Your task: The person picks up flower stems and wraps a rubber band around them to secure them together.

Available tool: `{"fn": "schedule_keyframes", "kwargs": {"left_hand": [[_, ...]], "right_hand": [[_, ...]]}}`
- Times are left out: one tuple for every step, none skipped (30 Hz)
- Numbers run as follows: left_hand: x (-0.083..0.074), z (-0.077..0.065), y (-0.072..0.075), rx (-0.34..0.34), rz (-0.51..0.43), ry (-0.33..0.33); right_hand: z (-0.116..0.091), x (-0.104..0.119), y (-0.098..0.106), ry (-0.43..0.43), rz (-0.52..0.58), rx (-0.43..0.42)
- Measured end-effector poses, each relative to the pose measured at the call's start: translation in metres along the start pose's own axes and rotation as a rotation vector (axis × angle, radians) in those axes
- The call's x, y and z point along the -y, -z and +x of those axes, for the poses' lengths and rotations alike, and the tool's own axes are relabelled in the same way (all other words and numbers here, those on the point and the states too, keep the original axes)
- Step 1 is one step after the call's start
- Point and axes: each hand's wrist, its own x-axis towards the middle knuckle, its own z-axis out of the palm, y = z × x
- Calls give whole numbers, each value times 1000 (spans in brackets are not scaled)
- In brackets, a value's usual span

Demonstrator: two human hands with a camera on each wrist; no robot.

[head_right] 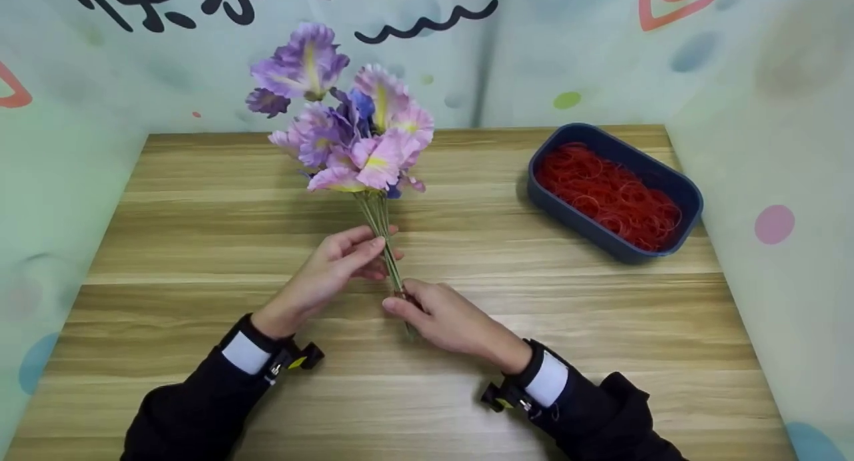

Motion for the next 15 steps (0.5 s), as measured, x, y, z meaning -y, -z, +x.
{"fn": "schedule_keyframes", "kwargs": {"left_hand": [[1,0,-1,0,18,-6],[2,1,-1,1,34,-10],[4,1,-1,-1,48,-10],[5,2,-2,-2,62,-9],[6,3,-2,-3,77,-5],[8,4,-2,-1,84,2],[10,4,-1,2,89,12],[13,5,-1,3,96,19],[16,6,-1,5,104,27],[19,7,-1,5,113,36],[22,8,0,6,120,47],[25,10,0,9,126,56],[27,11,0,12,140,61],[29,11,0,14,157,64],[31,12,0,19,172,66]], "right_hand": [[1,-1,-2,0,-3,4],[1,-2,-4,-1,-10,9],[2,-3,-6,0,-21,16],[3,-4,-7,0,-38,21],[3,-5,-8,-1,-57,28],[4,-6,-9,-2,-82,35],[5,-6,-9,-6,-103,45],[5,-7,-9,-12,-125,56],[6,-8,-9,-18,-144,66],[7,-9,-10,-24,-161,75],[8,-11,-10,-31,-175,84],[8,-12,-10,-38,-188,92],[9,-13,-11,-46,-198,100],[9,-15,-11,-51,-208,105],[10,-16,-12,-55,-220,110]]}}
